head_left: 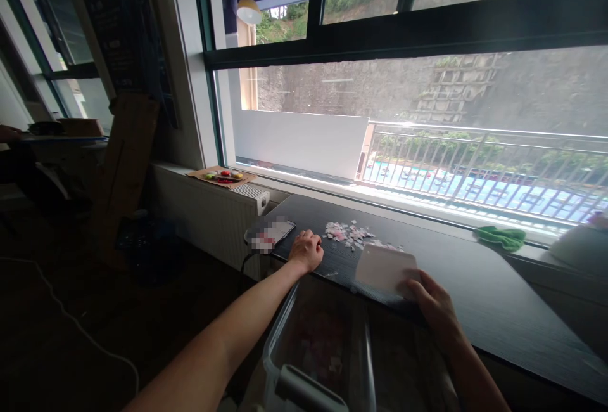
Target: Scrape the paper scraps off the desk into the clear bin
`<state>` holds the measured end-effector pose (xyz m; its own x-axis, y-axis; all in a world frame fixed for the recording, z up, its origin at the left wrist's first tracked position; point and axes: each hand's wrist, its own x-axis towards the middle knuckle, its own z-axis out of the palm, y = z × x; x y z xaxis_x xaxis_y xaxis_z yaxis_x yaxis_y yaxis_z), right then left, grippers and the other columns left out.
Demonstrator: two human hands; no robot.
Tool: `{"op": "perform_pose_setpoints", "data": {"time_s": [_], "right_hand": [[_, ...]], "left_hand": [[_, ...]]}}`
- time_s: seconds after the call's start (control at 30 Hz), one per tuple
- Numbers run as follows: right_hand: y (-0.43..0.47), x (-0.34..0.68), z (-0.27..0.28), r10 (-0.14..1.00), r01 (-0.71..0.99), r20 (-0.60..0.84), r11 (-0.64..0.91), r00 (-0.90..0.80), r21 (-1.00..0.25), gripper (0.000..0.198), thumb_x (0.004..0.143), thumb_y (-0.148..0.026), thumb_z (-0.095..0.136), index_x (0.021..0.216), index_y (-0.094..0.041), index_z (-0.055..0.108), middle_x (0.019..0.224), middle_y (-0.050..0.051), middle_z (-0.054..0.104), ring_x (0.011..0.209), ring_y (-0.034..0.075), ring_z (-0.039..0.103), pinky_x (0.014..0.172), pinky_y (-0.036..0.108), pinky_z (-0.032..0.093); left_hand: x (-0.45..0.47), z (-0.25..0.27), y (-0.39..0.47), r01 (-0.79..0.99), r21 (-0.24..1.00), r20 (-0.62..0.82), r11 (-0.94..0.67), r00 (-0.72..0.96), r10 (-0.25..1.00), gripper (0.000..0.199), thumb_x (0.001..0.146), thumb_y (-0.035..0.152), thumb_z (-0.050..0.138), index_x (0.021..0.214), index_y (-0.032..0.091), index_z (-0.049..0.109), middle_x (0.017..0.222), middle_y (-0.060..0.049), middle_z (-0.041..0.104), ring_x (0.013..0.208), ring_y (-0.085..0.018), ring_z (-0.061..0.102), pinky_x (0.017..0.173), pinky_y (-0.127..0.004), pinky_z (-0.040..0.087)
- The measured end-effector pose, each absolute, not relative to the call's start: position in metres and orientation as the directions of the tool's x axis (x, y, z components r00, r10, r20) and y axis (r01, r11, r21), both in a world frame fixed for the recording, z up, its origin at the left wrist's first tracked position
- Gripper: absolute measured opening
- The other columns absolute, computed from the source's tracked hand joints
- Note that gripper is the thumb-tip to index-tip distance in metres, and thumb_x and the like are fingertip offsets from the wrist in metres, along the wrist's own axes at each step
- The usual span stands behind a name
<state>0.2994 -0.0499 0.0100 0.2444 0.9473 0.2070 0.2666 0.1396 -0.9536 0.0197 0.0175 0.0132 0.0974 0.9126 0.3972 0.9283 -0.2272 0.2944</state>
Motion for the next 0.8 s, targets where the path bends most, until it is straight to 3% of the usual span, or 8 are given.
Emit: {"op": "perform_pose_setpoints", "data": {"time_s": [0.1, 0.3, 0.5, 0.7, 0.8], "right_hand": [[-0.051, 0.299, 0.009, 0.942, 0.257, 0.207, 0.138, 0.265, -0.956, 0.033, 0.061, -0.038, 0.063, 0.085, -0.017, 0.069, 0.073, 0.003, 0.071, 0.065, 0.021, 0.064, 0.056, 0.03, 0.053], [-0.042, 0.3, 0.003, 0.971, 0.178, 0.212, 0.191, 0.11, -0.965, 0.037, 0.065, -0.042, 0.066, 0.093, -0.017, 0.067, 0.08, 0.006, 0.073, 0.068, 0.021, 0.066, 0.057, 0.03, 0.054], [0.002, 0.27, 0.006, 0.925, 0.225, 0.317, 0.27, 0.209, -0.936, 0.039, 0.066, -0.046, 0.063, 0.092, -0.017, 0.061, 0.074, 0.007, 0.072, 0.061, 0.021, 0.066, 0.048, 0.028, 0.05], [0.016, 0.246, 0.006, 0.926, 0.282, 0.366, 0.327, 0.095, -0.902, 0.03, 0.068, -0.044, 0.059, 0.086, -0.019, 0.059, 0.073, 0.007, 0.073, 0.063, 0.021, 0.067, 0.055, 0.032, 0.052], [0.011, 0.25, 0.005, 0.923, 0.339, 0.364, 0.304, 0.128, -0.89, 0.025, 0.068, -0.038, 0.057, 0.083, -0.019, 0.061, 0.069, 0.005, 0.071, 0.06, 0.02, 0.066, 0.054, 0.031, 0.052]], "left_hand": [[0.02, 0.013, 0.018, 0.929, 0.295, 0.399, -0.225, 0.094, 0.912, 0.019, 0.081, 0.02, 0.049, 0.091, 0.019, 0.065, 0.096, -0.008, 0.061, 0.099, -0.022, 0.053, 0.088, -0.034, 0.044], [0.02, 0.012, 0.019, 0.928, 0.293, 0.405, -0.229, 0.097, 0.909, 0.019, 0.081, 0.019, 0.049, 0.09, 0.019, 0.065, 0.096, -0.008, 0.061, 0.099, -0.022, 0.053, 0.088, -0.035, 0.044], [0.02, 0.013, 0.019, 0.929, 0.302, 0.389, -0.217, 0.087, 0.917, 0.02, 0.08, 0.02, 0.049, 0.091, 0.019, 0.065, 0.097, -0.008, 0.061, 0.1, -0.022, 0.053, 0.089, -0.034, 0.043], [0.02, 0.014, 0.018, 0.927, 0.311, 0.373, -0.212, 0.086, 0.924, 0.02, 0.08, 0.02, 0.048, 0.091, 0.019, 0.065, 0.098, -0.008, 0.06, 0.101, -0.022, 0.052, 0.09, -0.034, 0.043], [0.02, 0.014, 0.018, 0.923, 0.32, 0.37, -0.213, 0.085, 0.925, 0.02, 0.079, 0.02, 0.048, 0.091, 0.019, 0.065, 0.099, -0.008, 0.06, 0.101, -0.022, 0.052, 0.091, -0.034, 0.042]]}}
